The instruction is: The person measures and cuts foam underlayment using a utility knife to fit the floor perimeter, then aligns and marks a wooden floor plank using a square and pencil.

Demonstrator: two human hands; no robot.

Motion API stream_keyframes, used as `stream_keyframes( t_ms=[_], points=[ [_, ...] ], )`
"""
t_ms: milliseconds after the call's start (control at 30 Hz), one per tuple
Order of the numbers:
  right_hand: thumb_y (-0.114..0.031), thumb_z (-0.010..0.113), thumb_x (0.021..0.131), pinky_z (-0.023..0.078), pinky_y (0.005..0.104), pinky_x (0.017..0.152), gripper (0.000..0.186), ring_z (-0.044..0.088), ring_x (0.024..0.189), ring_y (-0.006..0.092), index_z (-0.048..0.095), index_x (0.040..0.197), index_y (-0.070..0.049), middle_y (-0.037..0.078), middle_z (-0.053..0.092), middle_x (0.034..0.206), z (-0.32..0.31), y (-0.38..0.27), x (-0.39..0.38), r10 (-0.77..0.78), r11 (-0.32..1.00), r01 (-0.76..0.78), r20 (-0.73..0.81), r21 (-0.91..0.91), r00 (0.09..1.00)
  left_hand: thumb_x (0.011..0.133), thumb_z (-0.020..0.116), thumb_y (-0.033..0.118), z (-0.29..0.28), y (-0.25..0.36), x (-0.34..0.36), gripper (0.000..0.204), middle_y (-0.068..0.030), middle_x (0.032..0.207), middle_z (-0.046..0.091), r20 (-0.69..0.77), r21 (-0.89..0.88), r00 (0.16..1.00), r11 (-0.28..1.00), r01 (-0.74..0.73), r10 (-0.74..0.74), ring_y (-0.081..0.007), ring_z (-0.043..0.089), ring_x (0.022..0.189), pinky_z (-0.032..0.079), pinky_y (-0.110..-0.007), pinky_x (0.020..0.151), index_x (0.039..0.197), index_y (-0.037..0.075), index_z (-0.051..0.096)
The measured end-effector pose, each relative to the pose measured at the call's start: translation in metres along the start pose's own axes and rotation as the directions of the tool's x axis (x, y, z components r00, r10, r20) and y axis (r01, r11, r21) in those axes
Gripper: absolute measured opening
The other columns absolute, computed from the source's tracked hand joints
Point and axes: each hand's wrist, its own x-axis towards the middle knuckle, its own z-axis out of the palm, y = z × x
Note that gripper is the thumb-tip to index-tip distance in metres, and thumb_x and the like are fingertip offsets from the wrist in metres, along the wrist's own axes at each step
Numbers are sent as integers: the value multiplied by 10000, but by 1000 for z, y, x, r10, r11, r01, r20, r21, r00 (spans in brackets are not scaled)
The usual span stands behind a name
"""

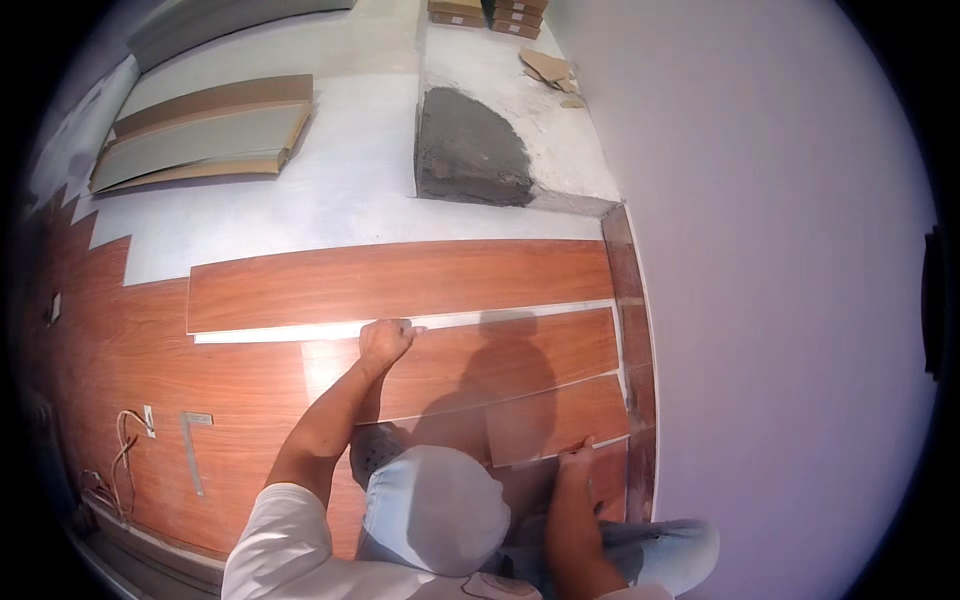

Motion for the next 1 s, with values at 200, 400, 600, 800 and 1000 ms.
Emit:
stream_keyframes(
  t_ms=[200, 400, 600, 800, 1000],
  points=[
    [-390, 598, 1064, 457, 535, 1123, 532, 591, 1244, 368, 528, 1447, -28, 145, 620, 1394, -50, -1, -20, -159, 986, 145, 205, 82, 966, 937, 652, 580, -46, -46, 30, 465, -198, 877, 752, -45, -114, 995, 990, 87, -93, -389, 728, 900, 548, -482, 813, 943, 145, 814],
    [-386, 532, 1095, 463, 544, 1123, 493, 585, 1272, 338, 525, 1459, -54, 119, 625, 1390, -8, 7, -47, 191, 978, -147, 366, -146, 911, 922, 644, 629, -117, -105, 67, 570, -202, 864, 750, -142, -3, 972, 982, 187, -185, -386, 728, 876, 548, -477, 798, 895, 79, 794],
    [-324, 560, 1093, 480, 513, 1140, 443, 577, 1287, 306, 519, 1445, -58, 117, 624, 1371, 136, 117, -124, 238, 964, -255, 663, -72, 710, 913, 624, 689, -145, -135, 92, 627, -186, 853, 759, -150, 72, 971, 977, 200, -188, -385, 730, 885, 555, -485, 832, 886, 87, 799],
    [-207, 618, 1069, 555, 437, 1006, 290, 645, 1151, 253, 569, 1286, -21, 89, 657, 1220, 230, 231, -165, 116, 984, 7, 673, -178, 730, 984, 582, 604, -133, -167, 134, 610, -227, 982, 736, -224, 94, 973, 992, 80, -58, -415, 694, 981, 535, -513, 891, 897, 32, 774],
    [-304, 659, 1036, 545, 383, 911, 383, 629, 1152, 221, 568, 1301, -42, 57, 643, 1271, 268, 255, -227, 253, 938, -96, 470, -333, 846, 927, 685, 528, -99, -142, 141, 513, -207, 1106, 672, -341, 128, 911, 971, -201, 233, -406, 606, 1108, 494, -489, 995, 984, 22, 744]
  ],
)
